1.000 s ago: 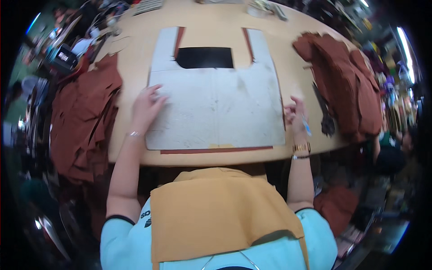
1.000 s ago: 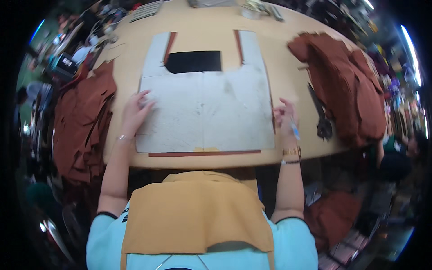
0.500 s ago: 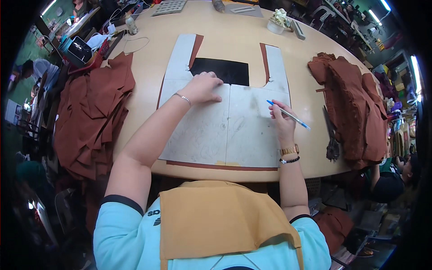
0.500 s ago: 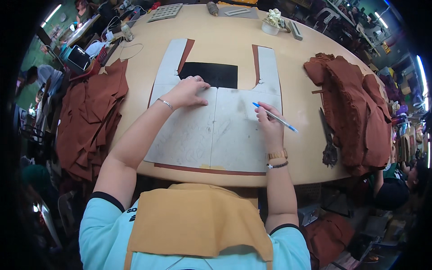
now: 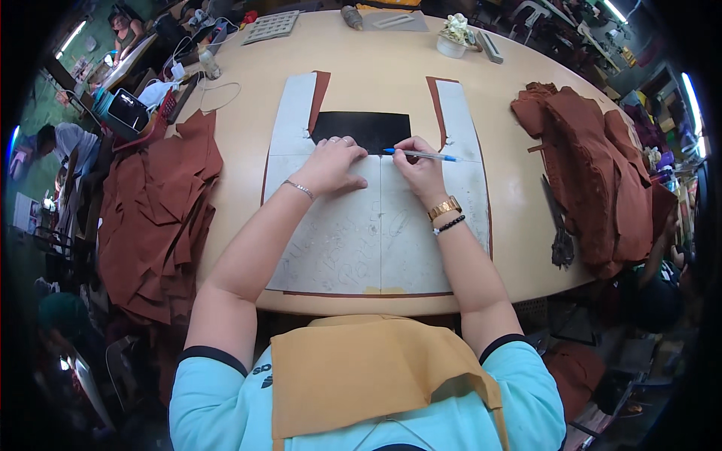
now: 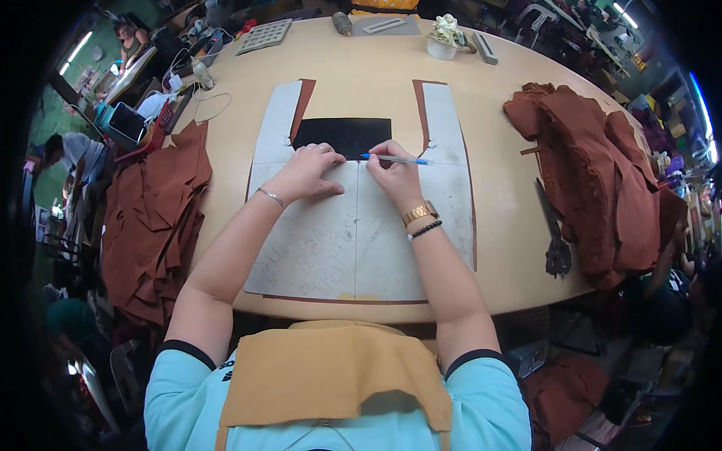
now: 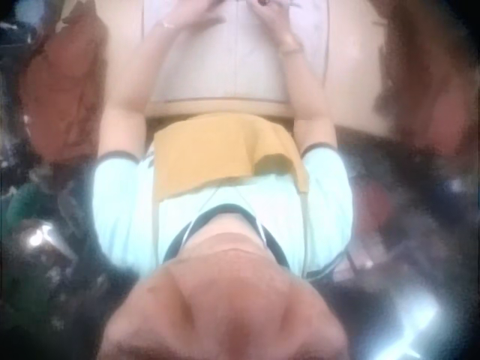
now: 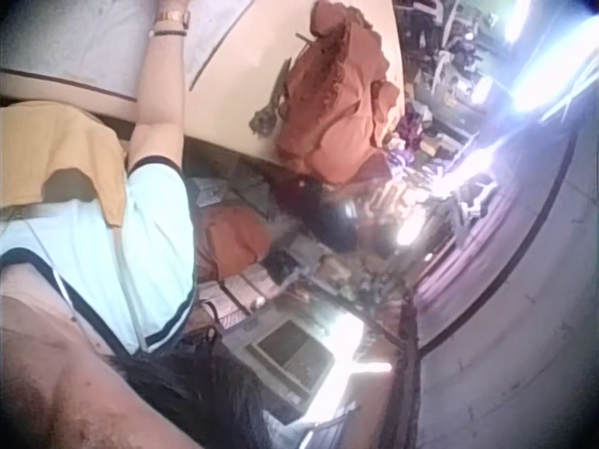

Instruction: The person places a paper pattern onto brown fabric pieces and traces around the edges with a pen, repeating this for several pieces of fabric.

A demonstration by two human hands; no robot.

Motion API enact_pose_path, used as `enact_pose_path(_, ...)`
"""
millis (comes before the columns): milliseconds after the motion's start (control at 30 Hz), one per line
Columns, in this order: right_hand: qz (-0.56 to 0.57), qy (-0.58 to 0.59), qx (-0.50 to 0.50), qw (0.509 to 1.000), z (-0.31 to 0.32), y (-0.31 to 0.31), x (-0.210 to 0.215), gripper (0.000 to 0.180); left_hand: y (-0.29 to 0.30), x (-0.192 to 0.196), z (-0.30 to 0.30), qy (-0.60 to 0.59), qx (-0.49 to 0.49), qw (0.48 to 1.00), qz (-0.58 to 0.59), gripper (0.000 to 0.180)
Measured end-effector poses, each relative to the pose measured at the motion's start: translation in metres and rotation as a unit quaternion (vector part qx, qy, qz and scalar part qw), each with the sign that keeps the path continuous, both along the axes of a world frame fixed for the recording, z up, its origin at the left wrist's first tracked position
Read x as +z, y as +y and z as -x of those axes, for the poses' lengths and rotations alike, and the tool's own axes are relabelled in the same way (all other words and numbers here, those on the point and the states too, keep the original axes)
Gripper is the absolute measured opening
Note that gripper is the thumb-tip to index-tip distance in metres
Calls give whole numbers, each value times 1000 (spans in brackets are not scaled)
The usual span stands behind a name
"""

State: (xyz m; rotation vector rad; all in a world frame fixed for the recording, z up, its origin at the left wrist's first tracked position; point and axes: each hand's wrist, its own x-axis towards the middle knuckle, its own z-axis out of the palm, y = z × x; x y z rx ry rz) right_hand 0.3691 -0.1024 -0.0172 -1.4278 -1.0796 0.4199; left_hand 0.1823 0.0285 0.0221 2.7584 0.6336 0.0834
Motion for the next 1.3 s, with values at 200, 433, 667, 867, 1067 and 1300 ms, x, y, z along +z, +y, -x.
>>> enact_pose_path(200, 34, -95, -16, 995, 2, 4, -5, 10, -10, -8, 12, -60, -1, 997, -38, 61)
enact_pose_path(433, 33, -122, -14, 992, 6, 3, -2, 7, -31, -25, 36, -153, 123, 981, 7, 47)
enact_pose_path(667, 25, -119, -22, 992, 1, 3, -10, 7, -32, -34, 44, -200, 147, 969, -6, 51)
enact_pose_path(867, 45, 87, -23, 995, 0, 13, -5, 14, -30, -24, 55, -146, 203, 967, -39, 74)
enact_pose_path(1067, 16, 48, 96, 994, 38, 57, 3, 13, -32, -20, 53, -63, 215, 974, -19, 86)
enact_pose_path(1300, 56, 36, 120, 991, 70, 119, -4, 11, -31, -21, 53, -41, 203, 978, -21, 86)
